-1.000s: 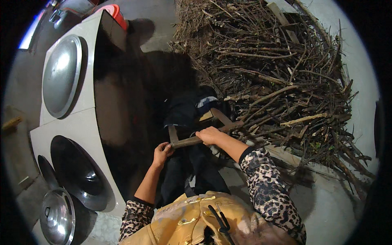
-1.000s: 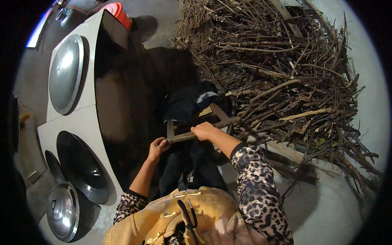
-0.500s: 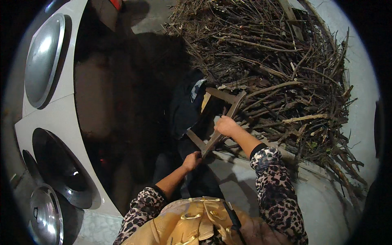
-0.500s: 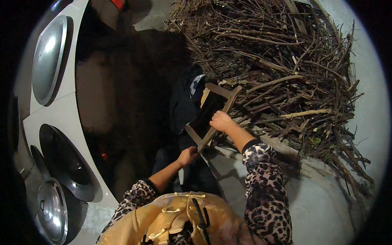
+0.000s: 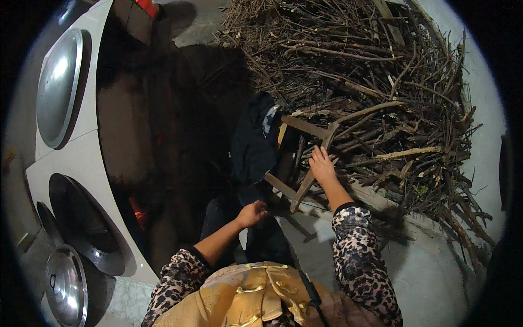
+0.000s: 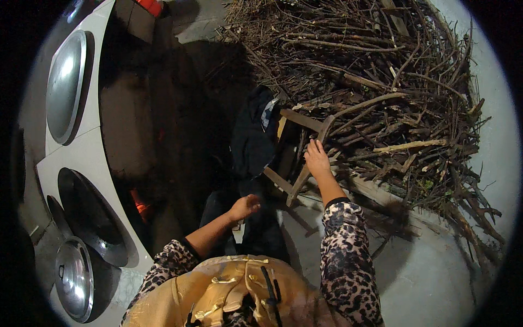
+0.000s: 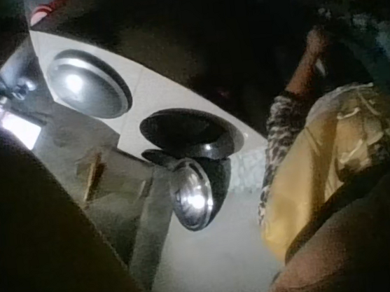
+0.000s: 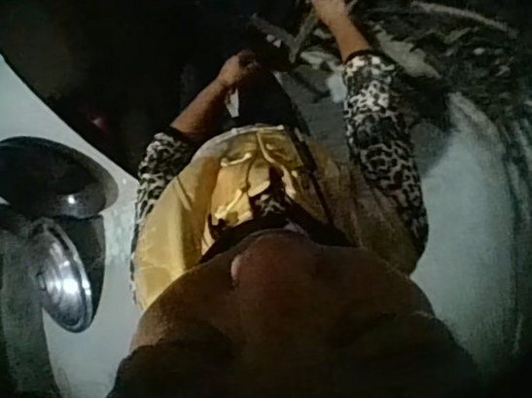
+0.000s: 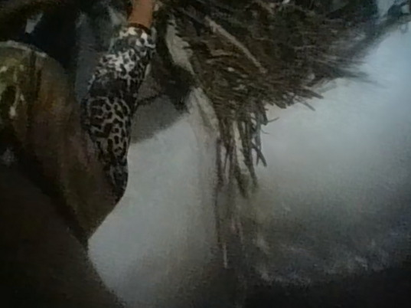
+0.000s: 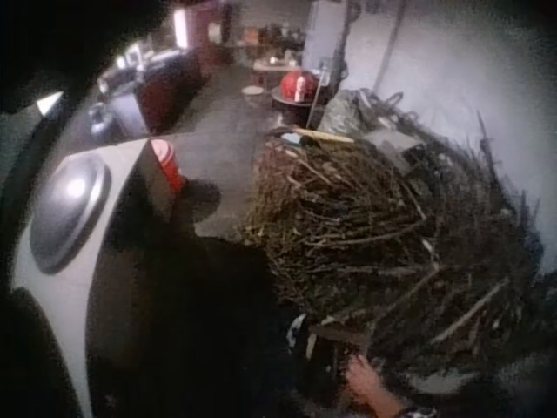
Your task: The person prepares a wood-fired stove by arranging kindling and lighting it with a lighter. They then fetch water from the sink and place a metal bowl on the stove, and continue adding wood to maintain the fire.
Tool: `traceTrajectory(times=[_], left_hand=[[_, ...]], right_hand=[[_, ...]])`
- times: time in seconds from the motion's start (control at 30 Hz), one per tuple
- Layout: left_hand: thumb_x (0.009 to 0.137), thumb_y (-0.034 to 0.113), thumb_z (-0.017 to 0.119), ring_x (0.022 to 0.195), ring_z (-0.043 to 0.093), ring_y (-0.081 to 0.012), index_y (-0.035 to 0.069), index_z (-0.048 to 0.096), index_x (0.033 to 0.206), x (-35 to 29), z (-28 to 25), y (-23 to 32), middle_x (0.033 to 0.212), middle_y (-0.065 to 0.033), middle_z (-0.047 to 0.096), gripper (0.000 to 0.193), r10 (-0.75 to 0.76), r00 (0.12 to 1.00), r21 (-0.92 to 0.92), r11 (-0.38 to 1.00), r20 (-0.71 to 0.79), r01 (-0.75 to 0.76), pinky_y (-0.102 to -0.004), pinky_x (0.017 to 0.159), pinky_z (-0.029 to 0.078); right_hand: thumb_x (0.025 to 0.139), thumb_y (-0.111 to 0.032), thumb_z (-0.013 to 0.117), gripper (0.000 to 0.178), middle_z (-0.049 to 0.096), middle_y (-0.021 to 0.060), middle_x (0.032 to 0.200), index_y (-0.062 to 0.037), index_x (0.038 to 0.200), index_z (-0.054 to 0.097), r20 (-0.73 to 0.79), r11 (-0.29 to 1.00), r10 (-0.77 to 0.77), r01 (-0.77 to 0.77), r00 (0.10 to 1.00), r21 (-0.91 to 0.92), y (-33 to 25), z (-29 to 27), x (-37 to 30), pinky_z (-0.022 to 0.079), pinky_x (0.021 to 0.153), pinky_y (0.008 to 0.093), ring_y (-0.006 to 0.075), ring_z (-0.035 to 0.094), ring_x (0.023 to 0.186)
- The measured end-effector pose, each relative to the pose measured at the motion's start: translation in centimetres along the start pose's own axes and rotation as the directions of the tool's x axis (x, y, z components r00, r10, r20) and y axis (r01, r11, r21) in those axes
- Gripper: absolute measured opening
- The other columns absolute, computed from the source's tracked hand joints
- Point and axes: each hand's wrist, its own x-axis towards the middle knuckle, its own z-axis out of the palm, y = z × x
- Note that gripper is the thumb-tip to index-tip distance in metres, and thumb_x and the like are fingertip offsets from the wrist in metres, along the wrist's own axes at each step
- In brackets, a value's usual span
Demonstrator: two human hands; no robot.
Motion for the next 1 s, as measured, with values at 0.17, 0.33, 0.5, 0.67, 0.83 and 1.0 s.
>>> traceTrajectory(times=[0.17,0.33,0.5,0.67,0.83,1.0], left_hand=[[0.090,0.021,0.064,0.092,0.068,-0.0253,-0.002,0.056,0.121,-0.7,-2.1,0.9,0.108,-0.0175,0.067,0.040,0.051,0.991,0.013,0.999,-0.124,-0.049,-0.0352,0.082,0.053],[0.092,0.017,0.061,0.083,0.068,-0.0227,-0.003,0.055,0.121,-0.7,-3.7,2.6,0.106,-0.0158,0.068,0.036,-0.046,0.987,-0.101,0.994,-0.152,0.030,-0.0340,0.078,0.053],[0.093,0.017,0.060,0.084,0.068,-0.0225,-0.004,0.056,0.121,-0.7,-4.0,2.0,0.106,-0.0157,0.068,0.036,-0.060,0.985,-0.148,0.988,-0.165,0.036,-0.0338,0.078,0.053],[0.093,0.019,0.061,0.086,0.067,-0.0205,-0.003,0.057,0.120,-0.8,-3.4,0.4,0.106,-0.0153,0.068,0.036,-0.156,0.975,-0.238,0.964,-0.161,0.115,-0.0328,0.079,0.052],[0.091,0.021,0.063,0.086,0.068,-0.0220,-0.002,0.057,0.120,-0.5,-3.4,-0.5,0.106,-0.0146,0.068,0.038,-0.143,0.977,-0.155,0.981,-0.156,0.118,-0.0331,0.081,0.052],[0.090,0.022,0.062,0.086,0.068,-0.0239,-0.002,0.059,0.119,-0.2,-3.6,-1.3,0.108,-0.0154,0.068,0.037,-0.114,0.969,-0.205,0.976,-0.218,0.069,-0.0345,0.082,0.052]], right_hand=[[0.098,-0.017,0.047,0.059,0.016,0.0142,0.158,-0.0090,0.151,0.023,0.005,0.653,0.623,-0.523,0.782,0.548,-1.3,1.3,-1.7,0.024,0.116,0.0460,0.0330,0.013,0.146],[0.087,-0.025,0.072,0.082,0.042,0.0199,0.142,-0.0019,0.148,0.024,0.517,-0.281,0.663,-0.461,0.541,0.842,-4.1,3.0,-0.7,0.045,0.098,0.0483,0.0340,0.044,0.130],[0.088,-0.019,0.070,0.054,0.061,0.0071,0.073,-0.0069,0.136,0.046,0.627,-0.748,0.427,-0.135,0.652,0.650,-5.1,3.6,0.8,0.052,0.068,0.0410,0.0203,0.062,0.064],[0.089,-0.005,0.065,0.032,0.055,0.0067,0.067,-0.0034,0.120,0.056,0.555,-0.820,0.374,-0.015,0.743,0.572,-6.0,0.8,2.0,0.049,0.052,0.0342,0.0165,0.052,0.055],[0.087,-0.001,0.066,0.013,0.055,0.0071,0.066,-0.0005,0.098,0.059,0.534,-0.844,0.384,0.052,0.753,0.534,-7.5,-2.7,3.8,0.051,0.051,0.0340,0.0155,0.053,0.054],[0.085,-0.003,0.065,0.005,0.055,0.0045,0.065,-0.0046,0.087,0.060,0.476,-0.834,0.345,0.031,0.809,0.552,-5.0,-3.7,4.3,0.056,0.056,0.0358,0.0152,0.054,0.054]])
